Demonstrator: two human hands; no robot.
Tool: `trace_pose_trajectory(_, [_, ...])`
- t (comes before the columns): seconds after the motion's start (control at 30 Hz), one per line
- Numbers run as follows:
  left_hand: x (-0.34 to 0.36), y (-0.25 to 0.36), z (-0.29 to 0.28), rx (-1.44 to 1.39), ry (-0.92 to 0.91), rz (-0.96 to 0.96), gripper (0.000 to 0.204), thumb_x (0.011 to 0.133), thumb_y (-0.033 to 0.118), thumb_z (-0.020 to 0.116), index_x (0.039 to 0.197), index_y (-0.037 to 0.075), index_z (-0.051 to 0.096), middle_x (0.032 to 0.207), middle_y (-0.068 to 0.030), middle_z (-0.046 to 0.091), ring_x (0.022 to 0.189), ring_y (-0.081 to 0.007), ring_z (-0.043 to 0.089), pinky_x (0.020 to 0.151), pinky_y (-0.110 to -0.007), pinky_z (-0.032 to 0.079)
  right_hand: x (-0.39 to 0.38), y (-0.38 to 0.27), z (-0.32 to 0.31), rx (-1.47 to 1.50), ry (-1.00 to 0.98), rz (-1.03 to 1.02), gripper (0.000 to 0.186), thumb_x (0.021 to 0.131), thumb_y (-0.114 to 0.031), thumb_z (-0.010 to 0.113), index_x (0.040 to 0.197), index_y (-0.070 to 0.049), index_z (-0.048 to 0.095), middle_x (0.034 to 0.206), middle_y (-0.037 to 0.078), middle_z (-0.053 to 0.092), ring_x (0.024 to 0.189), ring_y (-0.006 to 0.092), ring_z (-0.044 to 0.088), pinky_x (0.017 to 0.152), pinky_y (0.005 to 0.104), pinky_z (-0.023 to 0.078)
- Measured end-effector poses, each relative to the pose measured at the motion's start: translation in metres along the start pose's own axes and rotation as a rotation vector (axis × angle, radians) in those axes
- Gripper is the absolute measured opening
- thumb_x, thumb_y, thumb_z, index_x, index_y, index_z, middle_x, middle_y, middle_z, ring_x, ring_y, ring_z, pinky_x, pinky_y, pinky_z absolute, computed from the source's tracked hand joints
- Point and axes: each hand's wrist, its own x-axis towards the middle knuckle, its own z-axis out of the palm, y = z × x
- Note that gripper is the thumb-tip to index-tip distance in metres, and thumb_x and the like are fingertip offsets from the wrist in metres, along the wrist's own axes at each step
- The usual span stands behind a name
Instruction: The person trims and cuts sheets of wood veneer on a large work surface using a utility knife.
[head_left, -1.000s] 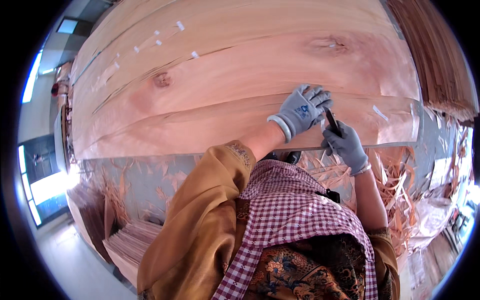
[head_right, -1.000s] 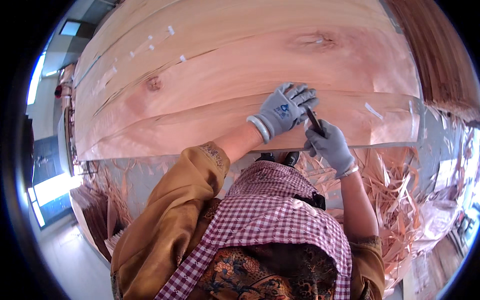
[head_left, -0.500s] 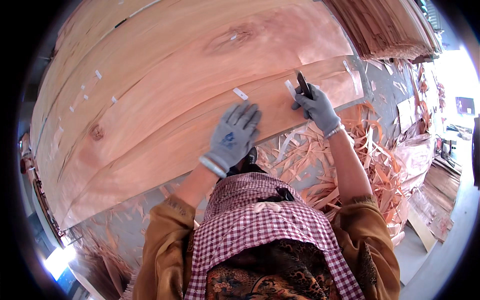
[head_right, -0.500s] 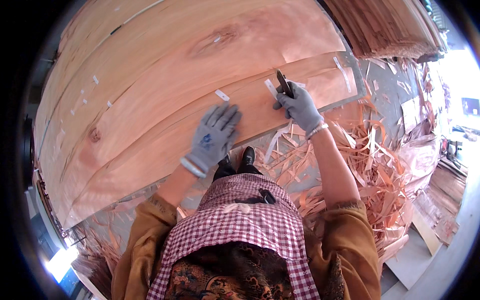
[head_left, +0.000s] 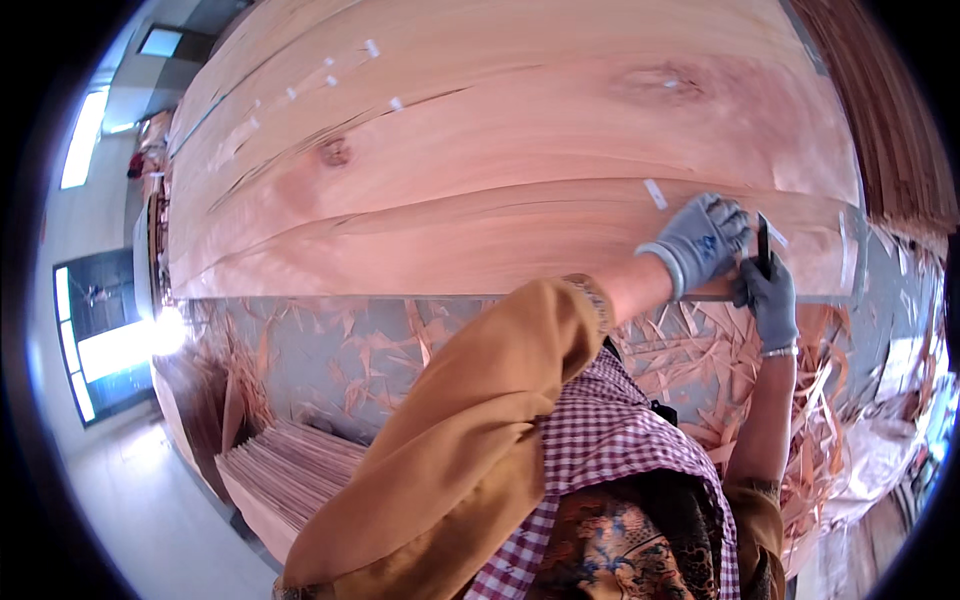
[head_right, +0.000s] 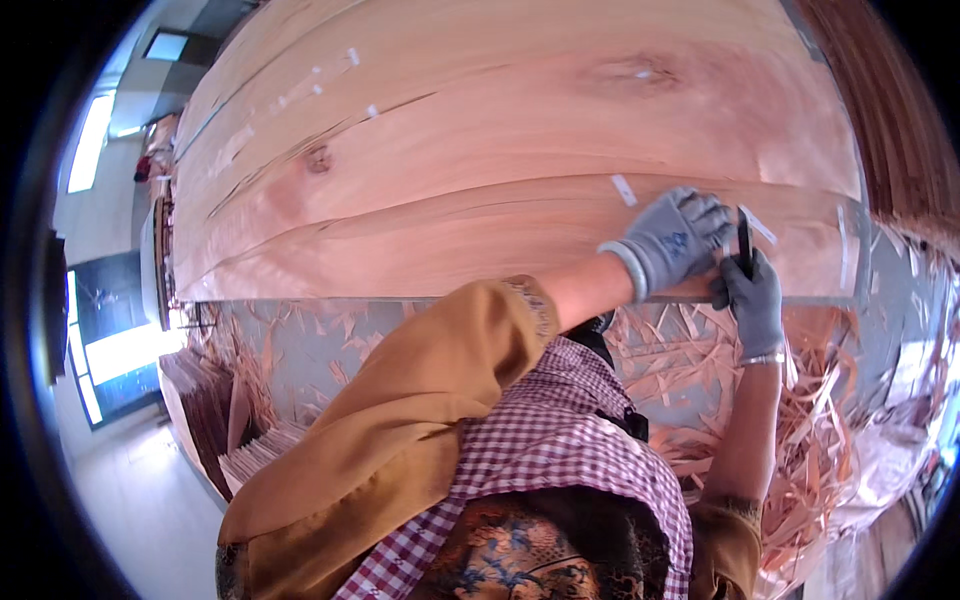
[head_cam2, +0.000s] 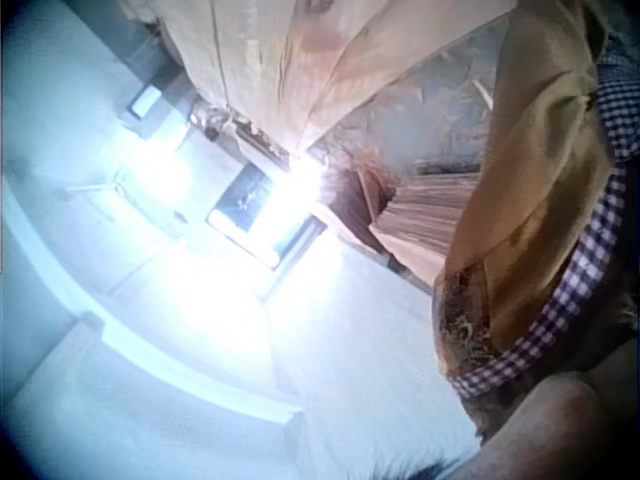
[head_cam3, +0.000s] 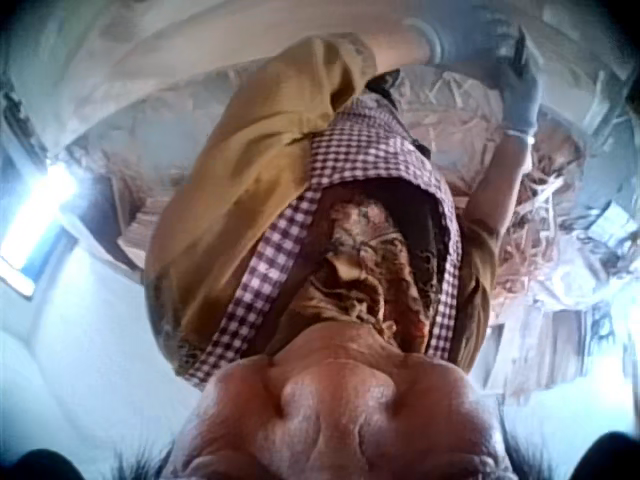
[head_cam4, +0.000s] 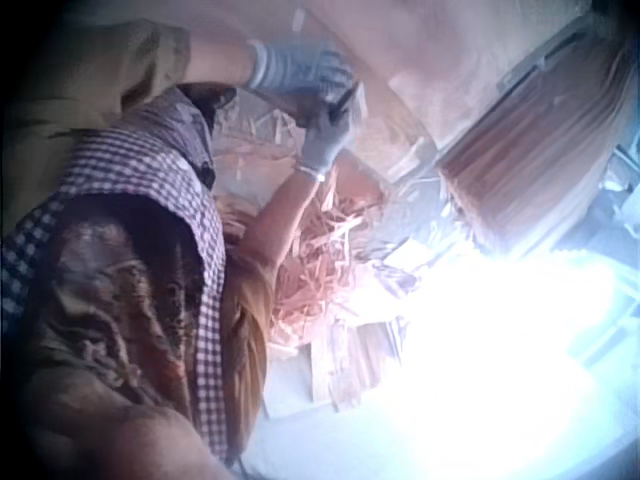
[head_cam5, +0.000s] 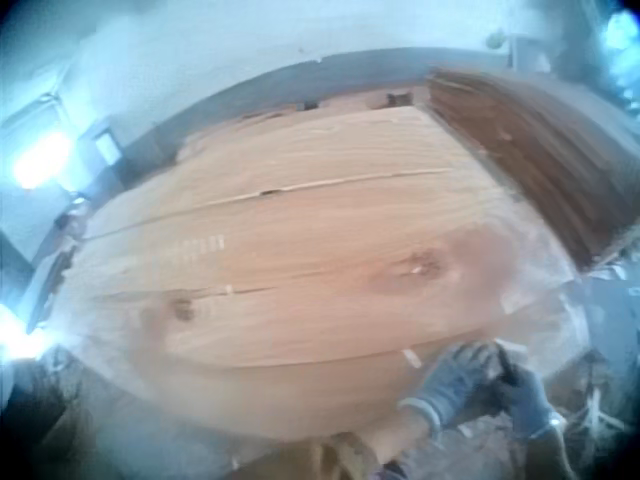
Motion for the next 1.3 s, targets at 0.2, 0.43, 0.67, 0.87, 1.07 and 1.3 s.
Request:
trace_pose_trajectory(0.2, [-0.024, -0.022, -0.010, -0.102, -0.100, 0.051, 0.050, 0.084, 0.029, 0.058, 0.131, 0.013, 0.056, 0.146, -0.0071, 0.044, 0.137, -0.0263, 0.037, 0.112, -0.044, 0.029, -0.057, -0.060, 0.070, -0.142, -0.109, 0.004, 0.014, 0.093, -0.012, 0.057, 0.101, 0.000, 0.059, 0.074, 0.005, 0.064, 0.053, 0.0093, 0.055, 0.047, 0.0212, 0.044])
trace_pose_trajectory(0.43, [-0.233, -0.092, -0.182, -0.027, -0.107, -0.300, 0.052, 0.085, 0.027, 0.061, 0.133, 0.007, 0.052, 0.144, -0.0128, 0.046, 0.134, -0.0298, 0.039, 0.114, -0.047, 0.027, -0.083, -0.048, 0.162, -0.211, -0.281, -0.005, 0.022, 0.093, -0.007, 0.056, 0.111, 0.004, 0.060, 0.081, 0.005, 0.063, 0.060, 0.0071, 0.056, 0.054, 0.0209, 0.046])
trace_pose_trajectory(0.67, [-0.412, -0.140, -0.300, 0.377, -0.101, -0.720, 0.051, 0.089, 0.028, 0.058, 0.135, 0.006, 0.051, 0.142, -0.0122, 0.047, 0.135, -0.0305, 0.039, 0.114, -0.048, 0.025, -0.075, -0.069, 0.324, -0.209, -0.510, -0.055, 0.025, 0.095, -0.015, 0.057, 0.110, 0.004, 0.058, 0.078, 0.005, 0.062, 0.060, 0.0081, 0.058, 0.054, 0.0239, 0.048])
trace_pose_trajectory(0.87, [-0.435, -0.164, -0.304, 0.369, -0.269, -0.702, 0.059, 0.091, 0.038, 0.054, 0.137, 0.002, 0.046, 0.145, -0.0142, 0.043, 0.136, -0.0304, 0.037, 0.114, -0.047, 0.023, -0.048, -0.077, 0.473, -0.174, -0.722, -0.069, 0.022, 0.093, -0.014, 0.054, 0.108, 0.002, 0.058, 0.079, 0.006, 0.063, 0.056, 0.0099, 0.059, 0.052, 0.0258, 0.050])
trace_pose_trajectory(1.07, [-0.446, -0.175, -0.299, 0.259, -0.184, -0.710, 0.058, 0.093, 0.037, 0.051, 0.139, 0.002, 0.044, 0.145, -0.0161, 0.043, 0.136, -0.0312, 0.038, 0.114, -0.046, 0.023, -0.020, -0.078, 0.552, -0.245, -0.654, -0.032, 0.015, 0.090, -0.007, 0.056, 0.102, 0.001, 0.056, 0.076, 0.009, 0.064, 0.053, 0.0136, 0.060, 0.050, 0.0282, 0.051])
trace_pose_trajectory(1.3, [-0.415, -0.200, -0.293, 0.234, -0.145, -0.621, 0.046, 0.092, 0.028, 0.053, 0.131, 0.003, 0.053, 0.139, -0.0155, 0.049, 0.130, -0.0317, 0.044, 0.110, -0.047, 0.030, -0.030, -0.085, 0.548, -0.530, -0.576, -0.169, 0.019, 0.089, -0.014, 0.059, 0.092, 0.003, 0.052, 0.072, 0.012, 0.065, 0.055, 0.0169, 0.063, 0.050, 0.0313, 0.051])
